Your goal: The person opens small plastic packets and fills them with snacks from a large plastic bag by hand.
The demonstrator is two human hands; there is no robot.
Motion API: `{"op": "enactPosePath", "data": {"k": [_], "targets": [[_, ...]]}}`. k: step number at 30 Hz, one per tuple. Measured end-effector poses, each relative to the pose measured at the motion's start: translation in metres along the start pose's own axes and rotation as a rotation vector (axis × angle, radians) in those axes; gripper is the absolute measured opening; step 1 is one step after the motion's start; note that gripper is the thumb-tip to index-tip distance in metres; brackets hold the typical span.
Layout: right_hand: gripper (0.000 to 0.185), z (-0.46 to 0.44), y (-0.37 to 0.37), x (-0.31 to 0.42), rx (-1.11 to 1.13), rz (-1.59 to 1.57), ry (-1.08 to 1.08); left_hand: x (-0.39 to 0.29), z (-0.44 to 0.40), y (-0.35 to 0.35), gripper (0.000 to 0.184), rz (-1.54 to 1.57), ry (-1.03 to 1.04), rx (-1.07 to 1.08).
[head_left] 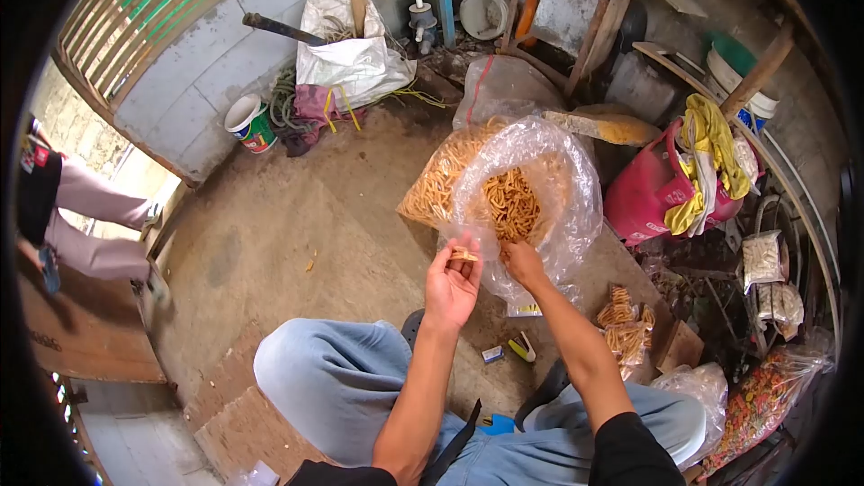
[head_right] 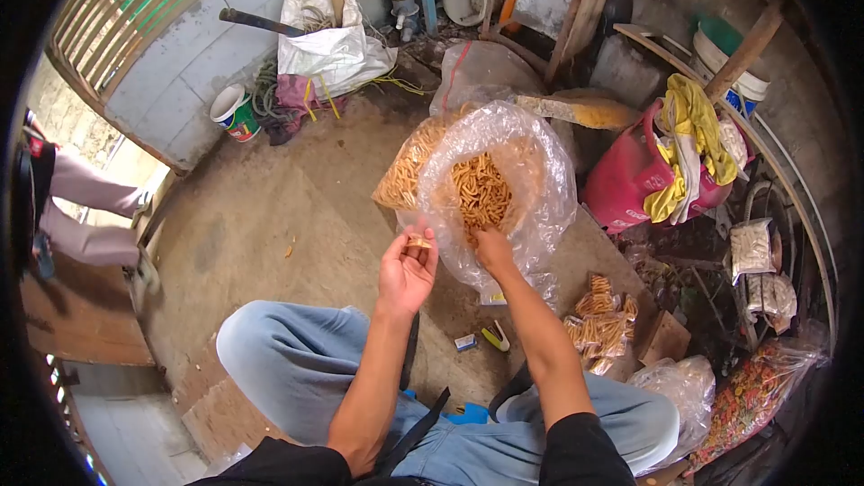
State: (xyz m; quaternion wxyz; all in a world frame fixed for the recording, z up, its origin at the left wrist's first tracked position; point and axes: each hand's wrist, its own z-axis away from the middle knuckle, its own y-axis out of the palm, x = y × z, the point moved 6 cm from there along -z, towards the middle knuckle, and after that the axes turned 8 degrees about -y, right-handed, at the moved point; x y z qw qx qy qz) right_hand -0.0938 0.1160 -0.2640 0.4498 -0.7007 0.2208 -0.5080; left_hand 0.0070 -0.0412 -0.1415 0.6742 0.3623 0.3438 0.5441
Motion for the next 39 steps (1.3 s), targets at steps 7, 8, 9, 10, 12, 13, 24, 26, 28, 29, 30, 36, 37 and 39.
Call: {"op": "enactPosePath", "data": {"k": [7,8,9,10,12,13,24,26,28,29,30,36,37,39], "targets": [[0.015,-0.003,-0.003,0.004,0.051,-0.006,-0.020,0.000,0.000,0.001,0.017,-0.022,-0.001,0.004],[0.015,-0.002,-0.003,0.003,0.048,-0.010,-0.023,0.000,0.001,0.002,0.017,-0.023,0.001,0.009],[0.015,-0.002,-0.003,0.002,0.044,-0.008,-0.026,0.001,0.003,0.004,0.017,-0.029,-0.003,0.018],[0.015,0.000,-0.003,-0.001,0.051,0.016,-0.004,0.002,0.004,0.006,0.017,-0.034,-0.006,0.027],[0.016,0.002,-0.003,-0.006,0.058,0.041,0.017,0.004,0.005,0.009,0.017,-0.048,-0.008,0.055],[0.015,0.003,-0.004,-0.009,0.023,0.028,0.012,0.004,0.006,0.011,0.018,-0.062,-0.011,0.077],[0.018,0.020,-0.115,0.014,-0.328,-0.872,0.318,0.002,0.017,0.029,0.021,-0.154,0.034,0.128],[0.018,0.033,-0.165,0.047,-0.365,-1.064,0.290,0.003,0.018,0.029,0.021,-0.163,0.026,0.140],[0.017,0.044,-0.211,0.090,-0.333,-1.054,0.225,0.003,0.019,0.030,0.019,-0.146,0.036,0.149],[0.017,0.050,-0.225,0.100,-0.336,-1.052,0.225,0.004,0.021,0.031,0.019,-0.146,0.033,0.152],[0.018,0.054,-0.235,0.113,-0.271,-1.045,0.168,0.004,0.022,0.033,0.020,-0.166,0.037,0.148],[0.019,0.070,-0.256,0.153,-0.148,-0.980,0.078,0.010,0.032,0.044,0.020,-0.220,0.041,0.162],[0.019,0.072,-0.254,0.157,-0.114,-0.973,0.064,0.011,0.034,0.045,0.020,-0.227,0.039,0.174],[0.020,0.072,-0.250,0.162,-0.132,-0.949,0.087,0.013,0.038,0.049,0.021,-0.261,0.036,0.195]]}}
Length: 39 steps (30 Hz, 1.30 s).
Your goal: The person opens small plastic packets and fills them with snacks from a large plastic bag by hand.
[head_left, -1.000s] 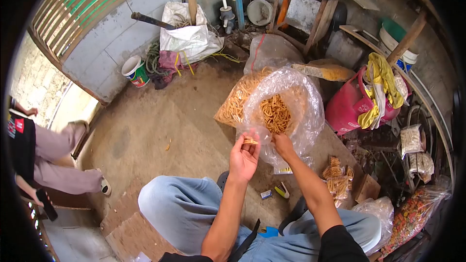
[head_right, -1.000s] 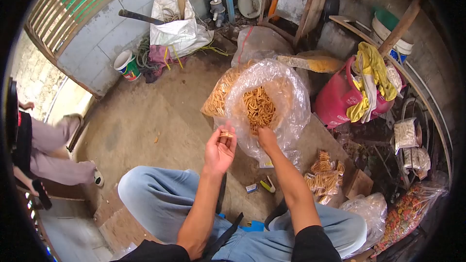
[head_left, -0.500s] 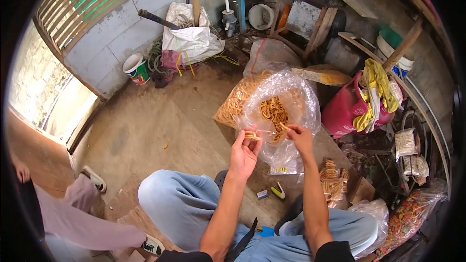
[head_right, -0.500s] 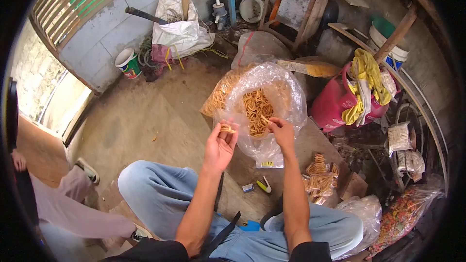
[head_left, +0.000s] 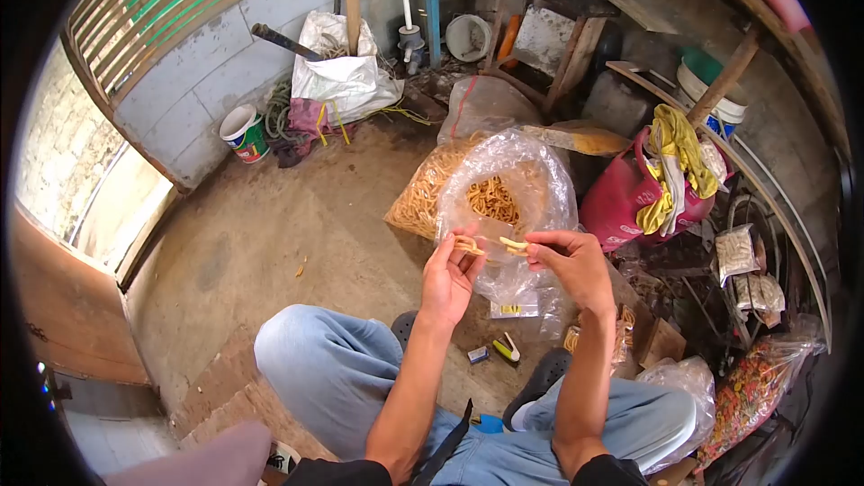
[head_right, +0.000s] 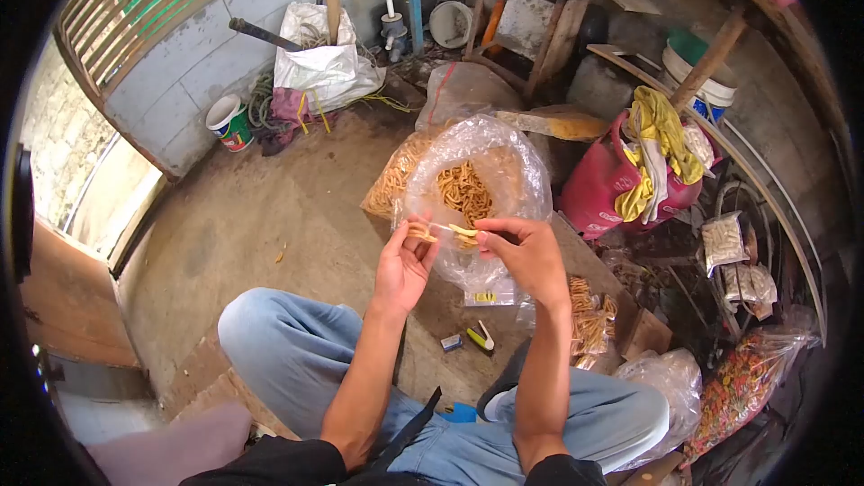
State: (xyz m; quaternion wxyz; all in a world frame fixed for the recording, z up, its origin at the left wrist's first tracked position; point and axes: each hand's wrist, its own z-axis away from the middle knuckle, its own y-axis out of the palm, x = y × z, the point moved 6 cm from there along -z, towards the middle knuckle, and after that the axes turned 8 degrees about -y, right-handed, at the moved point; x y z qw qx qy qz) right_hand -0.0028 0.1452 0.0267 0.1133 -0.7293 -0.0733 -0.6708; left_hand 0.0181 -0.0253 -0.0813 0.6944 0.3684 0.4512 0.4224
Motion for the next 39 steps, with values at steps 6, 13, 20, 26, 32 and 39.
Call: {"op": "enactPosePath", "data": {"k": [6,13,20,26,32,39], "targets": [[0.022,-0.001,0.017,-0.012,-0.124,-0.040,-0.027,0.001,0.006,0.009,0.022,-0.104,-0.001,0.051],[0.019,0.000,0.030,-0.022,-0.277,-0.024,-0.036,-0.001,0.014,0.019,0.024,-0.163,0.023,0.035],[0.017,0.003,0.042,-0.030,-0.313,0.024,-0.005,0.002,0.015,0.022,0.025,-0.169,0.045,0.065],[0.020,-0.001,0.045,-0.028,-0.209,0.054,-0.122,-0.003,0.017,0.027,0.025,-0.203,0.105,0.053],[0.022,0.001,0.041,-0.028,-0.252,0.192,-0.182,-0.001,0.018,0.029,0.023,-0.240,0.088,0.058],[0.019,0.005,0.046,-0.016,-0.326,0.309,-0.373,-0.001,0.018,0.030,0.018,-0.247,0.082,0.075]]}}
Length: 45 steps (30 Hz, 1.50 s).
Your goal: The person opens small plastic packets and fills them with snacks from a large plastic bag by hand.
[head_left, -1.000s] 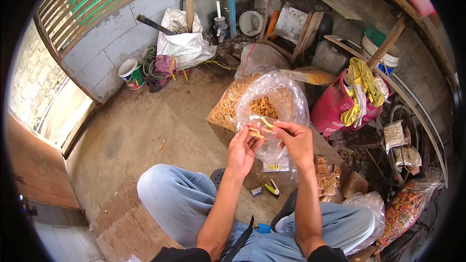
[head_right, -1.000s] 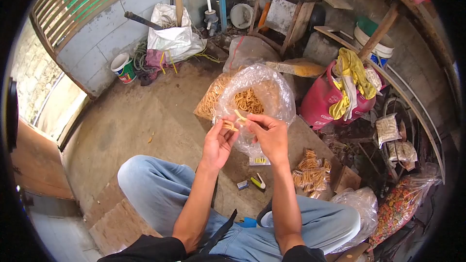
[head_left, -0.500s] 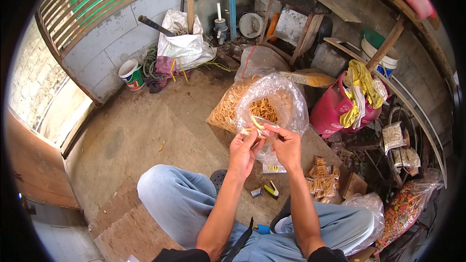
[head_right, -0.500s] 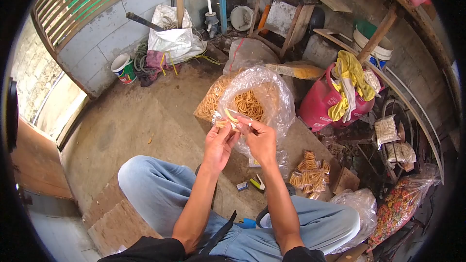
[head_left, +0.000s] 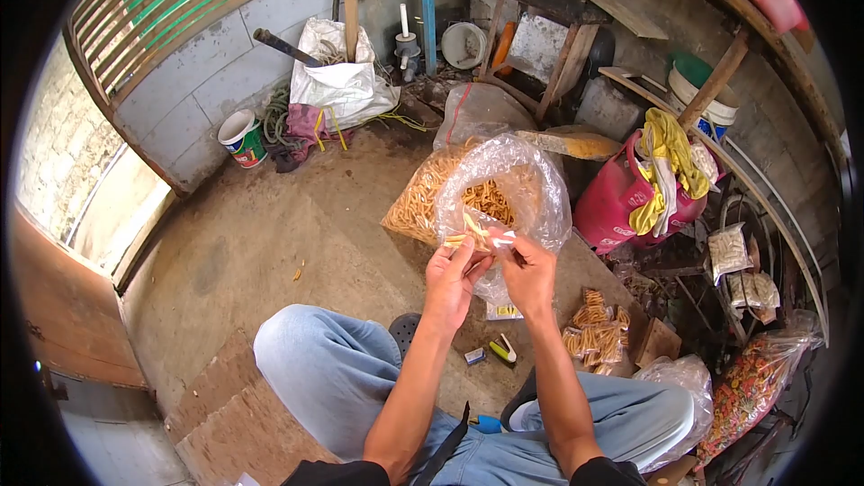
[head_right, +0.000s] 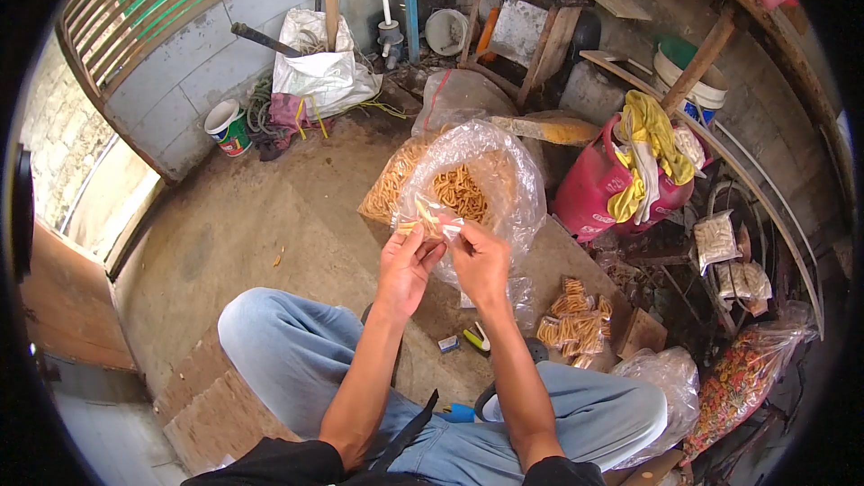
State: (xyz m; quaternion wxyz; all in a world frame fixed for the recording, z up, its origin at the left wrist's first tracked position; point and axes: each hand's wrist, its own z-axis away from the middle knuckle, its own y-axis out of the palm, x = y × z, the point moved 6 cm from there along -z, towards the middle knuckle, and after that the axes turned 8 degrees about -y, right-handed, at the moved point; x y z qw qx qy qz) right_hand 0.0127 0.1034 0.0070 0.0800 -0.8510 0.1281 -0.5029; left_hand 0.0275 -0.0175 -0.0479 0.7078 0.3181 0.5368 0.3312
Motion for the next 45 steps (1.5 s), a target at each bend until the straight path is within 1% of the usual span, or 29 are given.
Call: {"op": "enactPosePath", "data": {"k": [1,2,4,5,7,11,14,16,17,19,20,23,25,26,28,29,31,32,34,35,37,38,40,41,43,45], "targets": [[0.019,-0.002,0.001,0.009,0.025,0.011,-0.091,0.000,0.000,-0.001,0.017,0.014,-0.011,-0.005],[0.019,-0.004,-0.002,0.013,0.025,0.011,-0.092,0.001,0.000,-0.001,0.017,0.015,-0.011,-0.004],[0.017,-0.006,-0.001,0.026,0.161,0.111,-0.175,-0.001,0.001,0.000,0.015,0.001,0.003,-0.048],[0.017,-0.006,-0.001,0.022,0.161,0.111,-0.176,0.000,0.000,-0.002,0.015,0.001,0.004,-0.048],[0.020,-0.005,0.000,0.018,0.147,0.046,-0.266,0.000,-0.001,-0.005,0.015,0.027,0.002,-0.036],[0.021,-0.005,-0.001,0.013,0.177,0.033,-0.250,-0.001,-0.001,-0.006,0.014,0.036,-0.002,-0.035],[0.020,-0.004,-0.003,0.015,0.164,0.073,-0.292,0.000,-0.002,-0.008,0.015,0.027,-0.015,-0.055],[0.020,-0.003,-0.006,0.013,0.083,0.120,-0.312,-0.002,0.001,0.001,0.016,-0.022,-0.029,-0.020],[0.020,-0.001,-0.005,0.014,0.080,0.119,-0.314,-0.002,0.002,0.002,0.016,-0.025,-0.027,-0.018],[0.021,0.000,-0.007,0.017,-0.015,0.103,-0.248,0.000,0.003,0.005,0.018,-0.017,-0.031,-0.012],[0.021,0.001,-0.006,0.015,-0.017,0.103,-0.249,0.000,0.003,0.005,0.018,-0.018,-0.030,-0.010],[0.022,0.001,-0.004,0.006,0.006,0.059,-0.269,0.000,0.001,0.001,0.019,-0.053,-0.017,-0.043],[0.025,0.000,-0.001,0.005,0.149,-0.008,-0.293,-0.001,0.000,-0.001,0.020,-0.012,-0.009,-0.016],[0.025,-0.001,-0.003,0.006,0.150,-0.009,-0.292,-0.002,0.001,-0.002,0.020,-0.012,-0.009,-0.017],[0.031,-0.004,-0.006,0.011,0.182,0.145,-0.334,-0.002,0.001,-0.004,0.022,-0.005,-0.033,-0.062],[0.031,-0.004,-0.007,0.008,0.183,0.145,-0.333,-0.002,0.000,-0.005,0.022,-0.004,-0.033,-0.062],[0.034,-0.002,-0.009,0.013,0.141,0.306,-0.516,-0.001,0.000,-0.005,0.022,-0.047,-0.044,-0.074],[0.034,-0.002,-0.009,0.013,0.140,0.306,-0.515,0.000,0.000,-0.007,0.022,-0.048,-0.045,-0.074],[0.034,-0.001,-0.010,0.020,0.102,0.335,-0.585,0.003,-0.001,-0.008,0.021,-0.087,-0.079,-0.065],[0.034,-0.001,-0.009,0.020,0.102,0.335,-0.585,0.004,-0.002,-0.008,0.021,-0.087,-0.078,-0.064],[0.027,0.001,-0.012,0.019,-0.013,0.307,-0.567,0.004,0.000,-0.002,0.020,-0.156,-0.062,-0.018],[0.027,0.002,-0.012,0.021,-0.012,0.307,-0.565,0.005,0.001,-0.002,0.020,-0.156,-0.063,-0.019],[0.019,-0.001,-0.016,0.024,-0.043,0.295,-0.461,0.004,0.002,0.001,0.021,-0.174,-0.031,-0.014],[0.019,-0.001,-0.016,0.027,-0.043,0.295,-0.461,0.004,0.002,0.002,0.021,-0.174,-0.031,-0.014],[0.015,-0.002,-0.019,0.025,-0.082,0.270,-0.344,0.001,0.001,0.005,0.023,-0.109,0.014,0.015],[0.014,-0.003,-0.017,0.026,-0.072,0.252,-0.324,0.001,-0.001,0.003,0.023,-0.087,0.034,0.038]]}}
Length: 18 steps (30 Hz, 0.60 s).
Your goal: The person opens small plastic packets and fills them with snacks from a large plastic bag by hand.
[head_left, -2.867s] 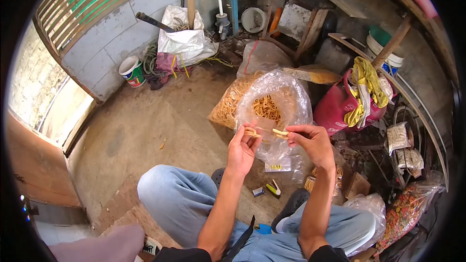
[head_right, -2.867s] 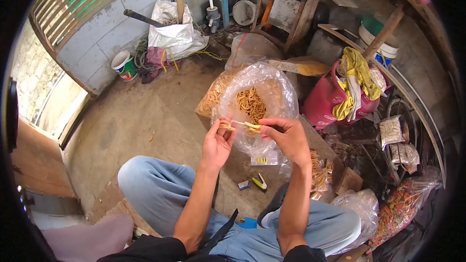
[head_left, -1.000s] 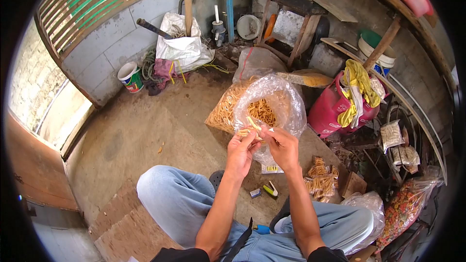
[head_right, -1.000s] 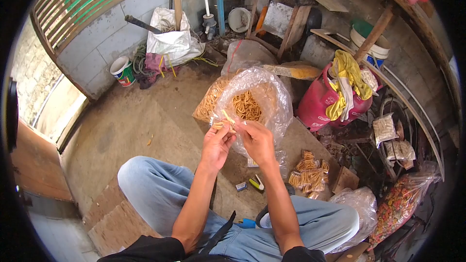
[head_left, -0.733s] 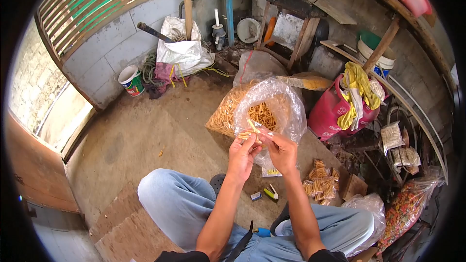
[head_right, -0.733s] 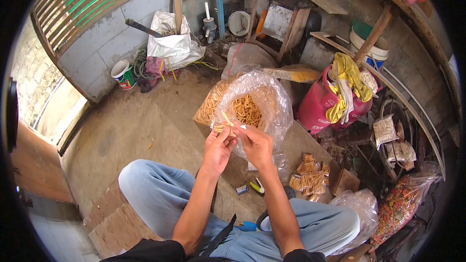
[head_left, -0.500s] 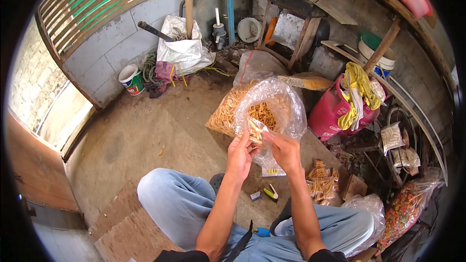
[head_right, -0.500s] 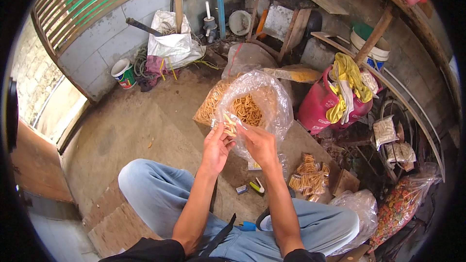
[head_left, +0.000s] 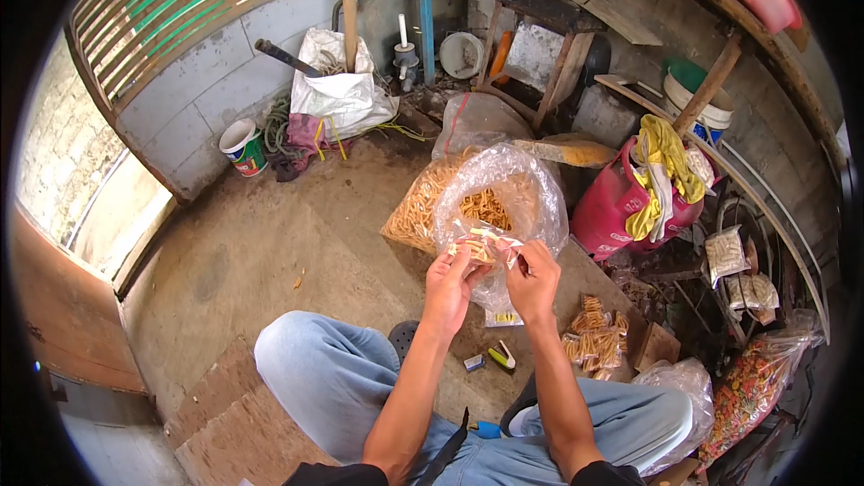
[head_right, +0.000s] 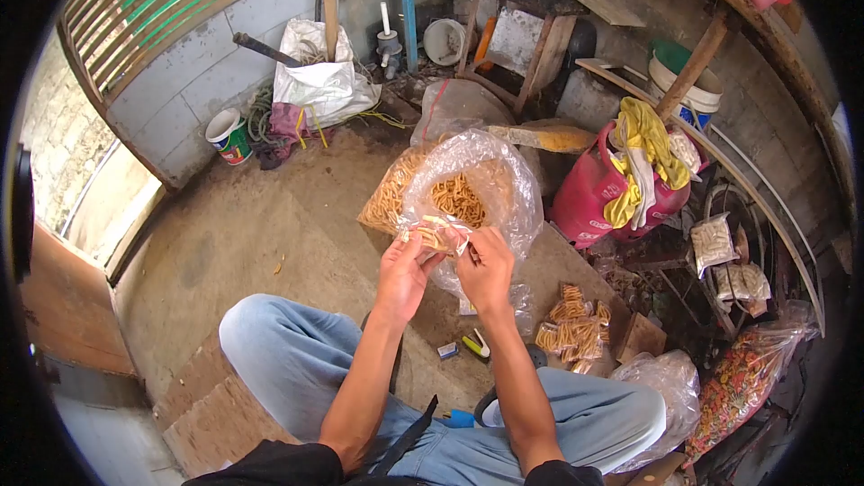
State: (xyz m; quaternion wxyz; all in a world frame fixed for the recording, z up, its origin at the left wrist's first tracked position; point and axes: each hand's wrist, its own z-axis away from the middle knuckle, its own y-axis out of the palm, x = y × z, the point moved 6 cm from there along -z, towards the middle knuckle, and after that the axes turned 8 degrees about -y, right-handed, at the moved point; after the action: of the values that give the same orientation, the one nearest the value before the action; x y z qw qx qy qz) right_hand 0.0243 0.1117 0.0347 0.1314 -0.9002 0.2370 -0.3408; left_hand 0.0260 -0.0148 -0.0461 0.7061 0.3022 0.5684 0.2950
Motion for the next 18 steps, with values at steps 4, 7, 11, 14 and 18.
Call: {"op": "enactPosePath", "data": {"k": [4,7,11,14,18], "targets": [[0.013,-0.002,0.006,-0.003,0.063,-0.077,0.108,0.001,-0.001,-0.004,0.023,0.084,-0.007,0.026],[0.013,0.001,0.007,-0.009,0.023,-0.164,0.193,0.001,0.000,-0.002,0.026,0.123,0.000,0.040],[0.012,0.000,0.005,-0.009,0.096,-0.129,0.244,-0.006,0.002,-0.001,0.030,0.208,0.007,0.025],[0.013,-0.001,0.007,-0.004,0.087,-0.097,0.046,-0.009,0.003,0.002,0.031,0.277,0.023,0.039],[0.017,-0.002,0.009,0.005,0.099,-0.024,-0.101,-0.002,0.003,0.004,0.030,0.228,0.020,0.032]]}}
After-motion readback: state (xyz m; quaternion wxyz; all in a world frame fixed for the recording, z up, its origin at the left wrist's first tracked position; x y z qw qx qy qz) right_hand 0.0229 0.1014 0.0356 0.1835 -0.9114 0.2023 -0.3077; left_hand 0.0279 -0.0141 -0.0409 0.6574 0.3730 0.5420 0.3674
